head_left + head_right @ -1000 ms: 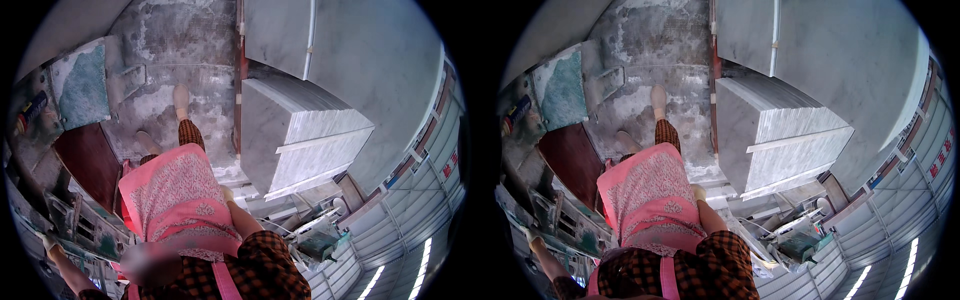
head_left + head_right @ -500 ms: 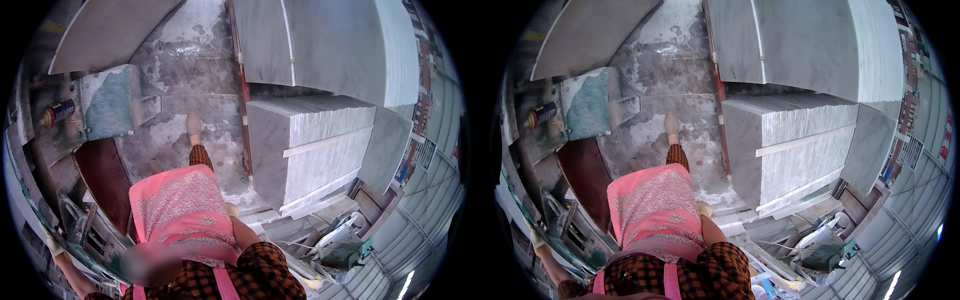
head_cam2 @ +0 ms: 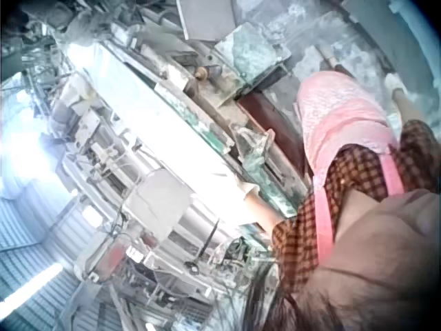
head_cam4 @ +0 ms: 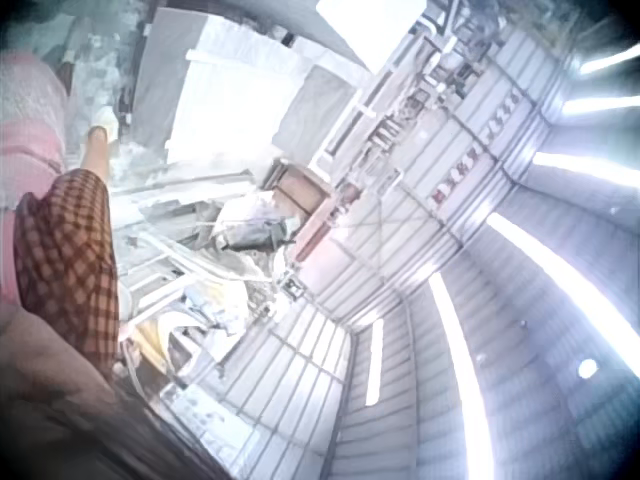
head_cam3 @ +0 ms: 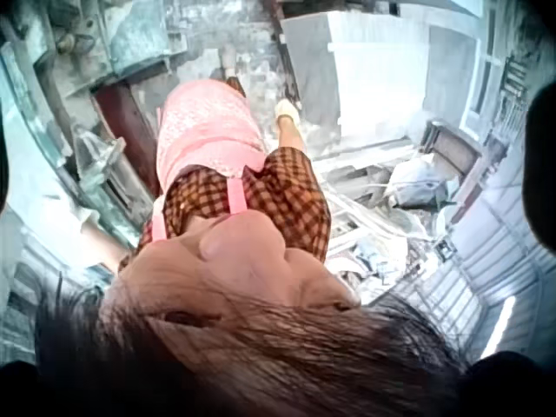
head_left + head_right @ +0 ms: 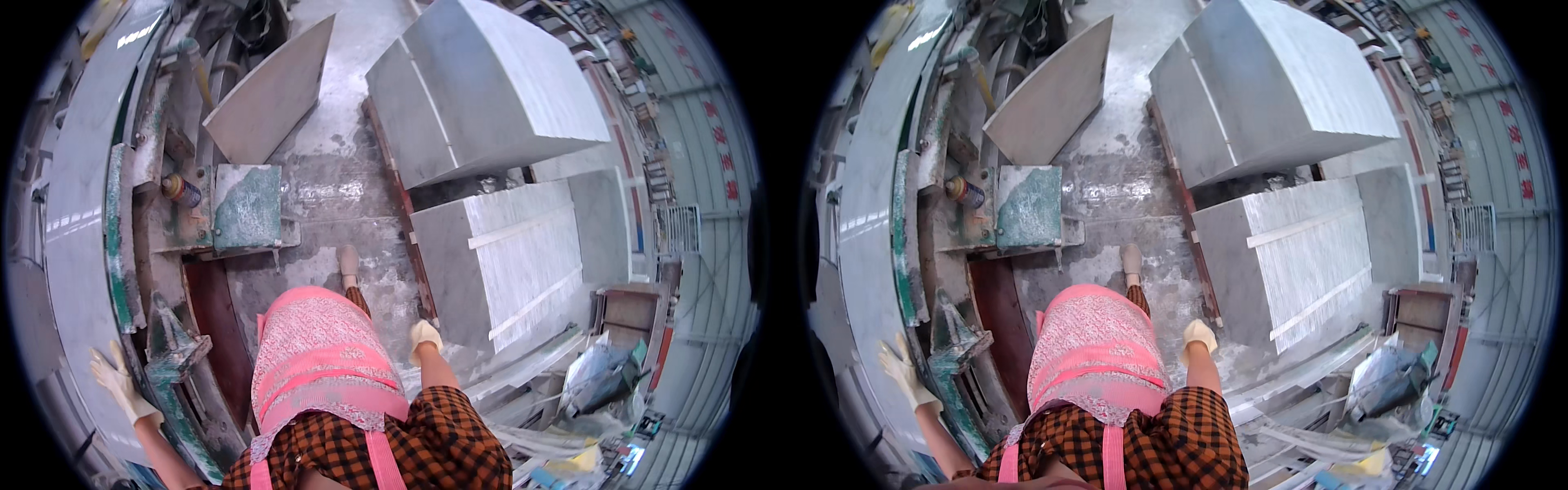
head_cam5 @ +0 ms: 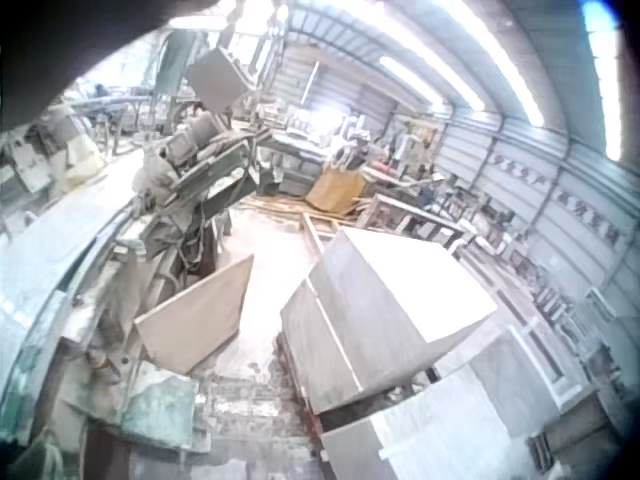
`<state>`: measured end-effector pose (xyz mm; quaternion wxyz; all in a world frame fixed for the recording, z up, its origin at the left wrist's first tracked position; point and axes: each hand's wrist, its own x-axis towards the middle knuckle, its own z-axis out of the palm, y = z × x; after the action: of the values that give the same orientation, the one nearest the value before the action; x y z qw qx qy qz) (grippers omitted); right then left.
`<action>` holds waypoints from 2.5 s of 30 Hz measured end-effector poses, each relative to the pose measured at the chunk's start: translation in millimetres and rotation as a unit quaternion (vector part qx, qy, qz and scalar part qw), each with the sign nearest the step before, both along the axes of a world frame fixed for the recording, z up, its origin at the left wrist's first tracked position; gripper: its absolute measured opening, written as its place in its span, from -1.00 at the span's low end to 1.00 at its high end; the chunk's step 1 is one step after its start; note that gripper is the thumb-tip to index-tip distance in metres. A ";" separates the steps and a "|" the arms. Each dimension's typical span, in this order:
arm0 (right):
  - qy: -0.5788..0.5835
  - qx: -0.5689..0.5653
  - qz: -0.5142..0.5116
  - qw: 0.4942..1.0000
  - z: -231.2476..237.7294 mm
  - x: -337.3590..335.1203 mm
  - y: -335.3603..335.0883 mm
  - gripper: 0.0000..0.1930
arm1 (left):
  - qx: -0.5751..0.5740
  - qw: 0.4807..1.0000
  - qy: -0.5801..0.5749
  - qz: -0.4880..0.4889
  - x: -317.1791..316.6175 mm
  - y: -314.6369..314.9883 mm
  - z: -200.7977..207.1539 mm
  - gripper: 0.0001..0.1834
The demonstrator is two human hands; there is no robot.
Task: The person repeatedly picks up large rectangular tiles from a conveyor belt and stacks them onto a growing pile on the floor. The person wears gloves and an apron while handling the tiles in a factory setting.
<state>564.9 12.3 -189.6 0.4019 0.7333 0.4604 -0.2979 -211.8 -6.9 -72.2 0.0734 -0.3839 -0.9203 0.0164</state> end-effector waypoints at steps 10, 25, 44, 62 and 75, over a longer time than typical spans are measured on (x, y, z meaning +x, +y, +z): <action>0.272 0.457 -0.180 0.827 112.5 -132.5 75.9 -0.64 | -0.021 0.998 -0.053 -0.013 54.4 27.1 42.8 -0.08; 0.144 0.478 -0.317 0.806 76.3 -14.3 -67.8 -0.58 | 0.019 0.982 -0.010 -0.189 69.2 -37.6 67.5 -0.35; 0.206 0.427 -0.045 0.879 128.5 70.5 -56.0 -0.52 | 0.072 0.944 -0.069 0.315 146.8 -245.2 75.7 0.12; 0.364 0.445 -0.086 0.814 -3.1 144.4 -49.6 -0.80 | 0.166 0.964 0.011 0.205 142.1 -284.4 19.1 -0.68; 0.272 0.496 -0.227 0.793 -36.9 79.5 -29.1 -0.74 | 0.161 0.927 -0.005 0.340 124.9 -272.0 -14.5 -0.51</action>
<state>644.4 -16.8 -226.5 -0.2381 0.8044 0.4554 -0.2981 -86.9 -278.9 -86.7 0.1200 -0.0313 -0.9862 -0.1097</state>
